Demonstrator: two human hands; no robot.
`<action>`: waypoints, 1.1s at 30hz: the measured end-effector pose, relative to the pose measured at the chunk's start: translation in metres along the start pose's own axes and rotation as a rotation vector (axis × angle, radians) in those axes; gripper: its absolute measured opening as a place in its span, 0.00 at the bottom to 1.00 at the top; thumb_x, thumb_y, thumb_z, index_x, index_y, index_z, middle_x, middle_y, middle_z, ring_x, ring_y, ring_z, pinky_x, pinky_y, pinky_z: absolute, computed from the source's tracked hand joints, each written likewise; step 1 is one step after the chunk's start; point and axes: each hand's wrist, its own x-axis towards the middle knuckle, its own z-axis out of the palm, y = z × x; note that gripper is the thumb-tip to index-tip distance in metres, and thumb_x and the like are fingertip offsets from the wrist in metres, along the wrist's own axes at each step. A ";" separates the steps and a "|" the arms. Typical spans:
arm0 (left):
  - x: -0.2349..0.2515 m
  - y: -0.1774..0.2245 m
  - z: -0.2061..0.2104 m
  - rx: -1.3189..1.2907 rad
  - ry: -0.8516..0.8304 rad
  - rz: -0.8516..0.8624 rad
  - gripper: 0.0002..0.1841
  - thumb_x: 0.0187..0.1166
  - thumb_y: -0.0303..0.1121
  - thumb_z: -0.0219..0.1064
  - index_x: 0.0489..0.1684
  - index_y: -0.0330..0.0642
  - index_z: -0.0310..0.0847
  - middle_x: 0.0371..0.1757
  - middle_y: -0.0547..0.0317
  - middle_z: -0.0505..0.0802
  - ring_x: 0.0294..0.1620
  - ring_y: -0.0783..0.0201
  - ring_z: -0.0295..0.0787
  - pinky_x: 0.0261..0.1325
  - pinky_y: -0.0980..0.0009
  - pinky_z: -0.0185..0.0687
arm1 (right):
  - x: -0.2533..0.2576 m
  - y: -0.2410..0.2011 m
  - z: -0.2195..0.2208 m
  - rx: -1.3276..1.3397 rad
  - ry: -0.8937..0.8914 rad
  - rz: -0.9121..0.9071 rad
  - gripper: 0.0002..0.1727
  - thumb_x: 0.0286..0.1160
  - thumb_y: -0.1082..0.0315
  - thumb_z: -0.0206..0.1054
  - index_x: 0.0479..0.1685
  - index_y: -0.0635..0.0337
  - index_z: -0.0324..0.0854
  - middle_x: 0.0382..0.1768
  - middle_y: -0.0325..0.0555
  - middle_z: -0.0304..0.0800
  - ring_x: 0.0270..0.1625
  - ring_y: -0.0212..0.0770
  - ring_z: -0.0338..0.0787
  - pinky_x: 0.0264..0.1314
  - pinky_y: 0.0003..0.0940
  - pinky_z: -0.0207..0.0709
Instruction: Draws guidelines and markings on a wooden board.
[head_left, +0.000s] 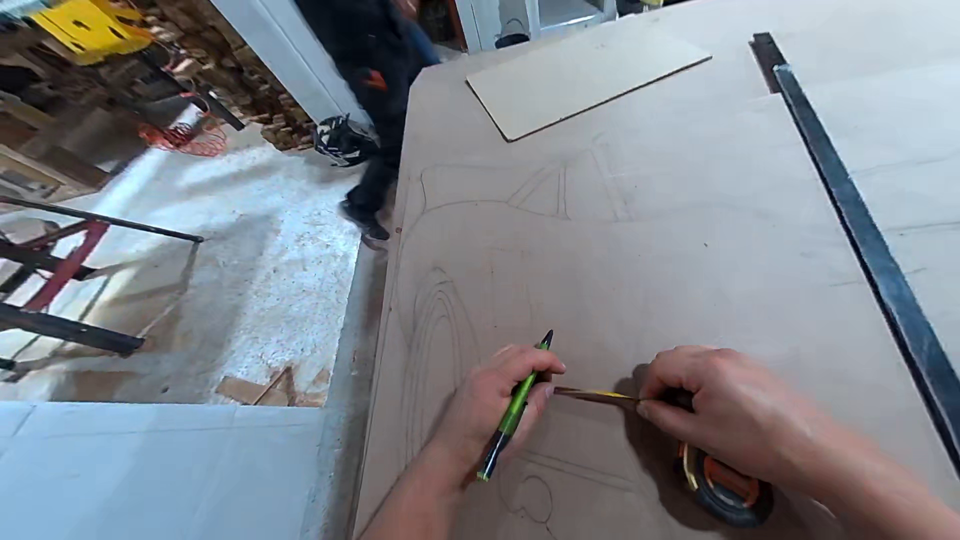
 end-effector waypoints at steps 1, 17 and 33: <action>0.011 -0.004 -0.005 0.003 0.010 -0.028 0.09 0.82 0.36 0.66 0.54 0.57 0.89 0.44 0.74 0.92 0.39 0.77 0.88 0.41 0.76 0.88 | 0.011 -0.003 -0.006 0.004 -0.017 0.031 0.08 0.74 0.47 0.70 0.32 0.31 0.90 0.31 0.16 0.87 0.33 0.17 0.85 0.34 0.24 0.82; 0.165 -0.059 -0.037 -0.119 0.180 -0.007 0.11 0.78 0.26 0.70 0.55 0.47 0.87 0.45 0.64 0.94 0.42 0.70 0.92 0.43 0.71 0.90 | 0.144 0.006 -0.047 -0.226 0.158 0.342 0.07 0.82 0.58 0.69 0.38 0.38 0.92 0.29 0.33 0.91 0.33 0.37 0.89 0.31 0.49 0.80; 0.163 -0.053 -0.035 -0.023 0.201 -0.086 0.12 0.78 0.28 0.72 0.56 0.52 0.88 0.42 0.67 0.94 0.39 0.72 0.90 0.41 0.73 0.89 | 0.142 0.009 -0.046 -0.255 0.112 0.305 0.05 0.80 0.61 0.70 0.36 0.40 0.88 0.30 0.31 0.88 0.33 0.35 0.87 0.30 0.44 0.80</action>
